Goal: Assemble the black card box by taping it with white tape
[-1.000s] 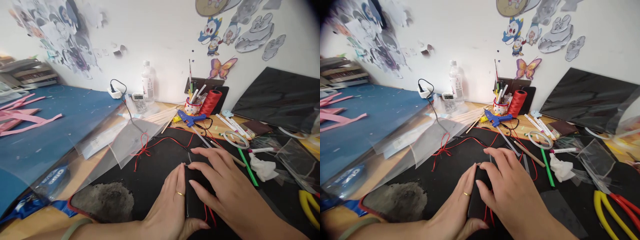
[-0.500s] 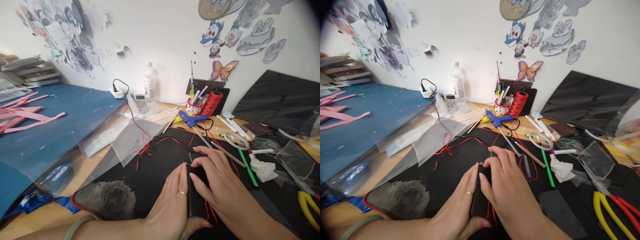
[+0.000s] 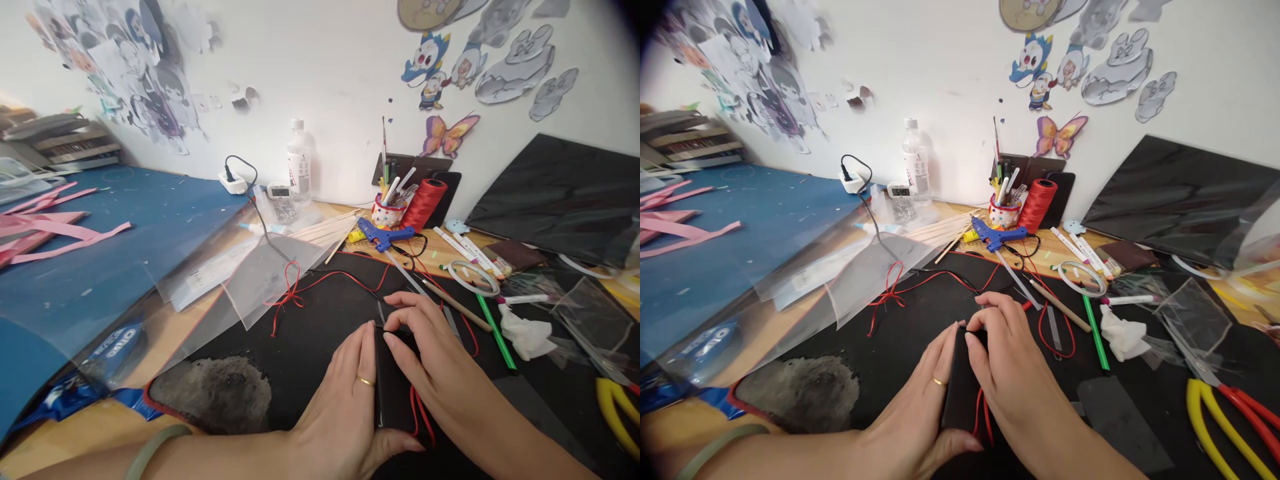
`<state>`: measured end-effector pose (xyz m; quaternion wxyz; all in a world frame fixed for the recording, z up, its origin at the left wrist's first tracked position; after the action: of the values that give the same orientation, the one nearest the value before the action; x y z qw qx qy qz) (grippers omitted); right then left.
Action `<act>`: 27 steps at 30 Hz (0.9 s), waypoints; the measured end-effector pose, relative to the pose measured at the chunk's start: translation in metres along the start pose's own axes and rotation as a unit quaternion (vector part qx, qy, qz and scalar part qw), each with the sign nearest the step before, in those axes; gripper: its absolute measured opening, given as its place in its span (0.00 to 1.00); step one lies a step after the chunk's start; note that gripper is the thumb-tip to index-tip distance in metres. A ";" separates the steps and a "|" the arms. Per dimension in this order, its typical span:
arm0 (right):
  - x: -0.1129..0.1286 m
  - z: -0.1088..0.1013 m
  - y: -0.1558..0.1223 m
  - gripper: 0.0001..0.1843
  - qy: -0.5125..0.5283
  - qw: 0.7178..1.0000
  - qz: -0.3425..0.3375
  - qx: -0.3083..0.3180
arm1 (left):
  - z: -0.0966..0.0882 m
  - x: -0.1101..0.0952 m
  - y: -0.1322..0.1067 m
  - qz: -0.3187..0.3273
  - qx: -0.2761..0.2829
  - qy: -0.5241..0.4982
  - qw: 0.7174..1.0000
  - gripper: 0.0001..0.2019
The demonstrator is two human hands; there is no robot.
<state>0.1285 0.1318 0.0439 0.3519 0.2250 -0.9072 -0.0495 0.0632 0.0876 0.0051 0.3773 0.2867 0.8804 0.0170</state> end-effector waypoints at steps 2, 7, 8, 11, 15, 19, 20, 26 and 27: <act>-0.001 0.001 0.000 0.04 0.000 1.000 0.004 0.002 | 0.001 0.001 0.000 0.003 -0.002 -0.002 1.000 0.48; -0.002 -0.005 0.000 0.05 0.025 1.000 0.015 0.000 | -0.002 -0.001 0.000 0.022 -0.015 -0.012 1.000 0.47; -0.003 -0.010 -0.001 0.05 0.036 0.999 0.019 -0.009 | -0.003 -0.001 0.000 0.023 -0.016 -0.015 0.999 0.47; -0.013 -0.033 -0.010 0.11 0.079 0.995 0.042 -0.055 | -0.004 0.000 0.000 0.021 -0.014 -0.016 1.000 0.47; -0.035 -0.039 -0.036 0.27 0.154 0.985 0.052 -0.050 | 0.001 0.004 -0.002 0.022 -0.002 -0.007 1.000 0.48; -0.054 -0.013 -0.062 0.53 0.192 0.979 0.072 0.009 | 0.001 0.010 -0.006 0.029 -0.036 -0.011 0.999 0.51; -0.057 -0.006 -0.066 0.55 0.194 0.977 0.082 0.020 | 0.000 0.011 -0.007 0.025 -0.041 -0.012 0.999 0.52; -0.055 0.002 -0.068 0.51 0.206 0.973 0.101 0.019 | 0.005 0.020 -0.006 0.011 -0.034 -0.023 0.999 0.54; -0.055 0.000 -0.067 0.50 0.205 0.974 0.096 0.013 | 0.006 0.023 -0.006 0.009 -0.036 -0.022 0.999 0.56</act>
<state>0.1888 0.0959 -0.0066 0.5303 0.1470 -0.8339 0.0431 0.0522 0.0934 -0.0159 0.4065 0.2810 0.8682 0.0459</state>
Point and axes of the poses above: each hand's wrist, its own y-axis towards the middle knuckle, its own z-axis out of the palm, x = y × z, the point moved 10 cm from there along y, towards the middle knuckle, and after that the axes turned 7 degrees about y, right-handed, at the moved point
